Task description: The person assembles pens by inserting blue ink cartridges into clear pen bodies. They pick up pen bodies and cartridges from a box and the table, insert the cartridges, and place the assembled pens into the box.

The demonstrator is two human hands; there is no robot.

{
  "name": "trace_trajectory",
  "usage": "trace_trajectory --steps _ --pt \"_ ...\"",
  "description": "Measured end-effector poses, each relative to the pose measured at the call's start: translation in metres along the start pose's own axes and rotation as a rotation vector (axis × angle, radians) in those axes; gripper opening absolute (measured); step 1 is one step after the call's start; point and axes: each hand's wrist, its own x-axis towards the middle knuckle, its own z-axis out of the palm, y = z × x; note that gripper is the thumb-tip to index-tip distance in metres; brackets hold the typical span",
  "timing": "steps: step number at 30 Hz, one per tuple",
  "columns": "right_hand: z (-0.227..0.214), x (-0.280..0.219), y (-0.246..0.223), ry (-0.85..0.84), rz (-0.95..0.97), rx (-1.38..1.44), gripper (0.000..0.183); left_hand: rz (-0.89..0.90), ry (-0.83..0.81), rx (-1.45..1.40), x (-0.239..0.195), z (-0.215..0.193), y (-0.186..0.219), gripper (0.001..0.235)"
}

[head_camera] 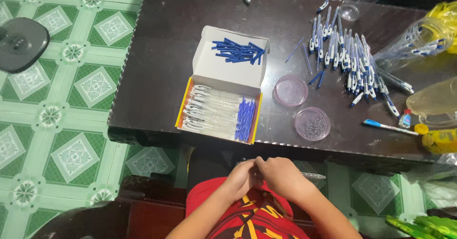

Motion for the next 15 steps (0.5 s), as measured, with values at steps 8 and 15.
trace_trajectory --steps 8,15 --pt "-0.025 -0.017 0.004 -0.008 0.099 0.255 0.027 0.193 0.065 0.331 -0.019 -0.013 0.028 0.019" --pt "-0.016 -0.05 0.007 0.302 0.228 0.846 0.022 0.394 0.14 0.775 -0.068 0.001 0.1 0.021"
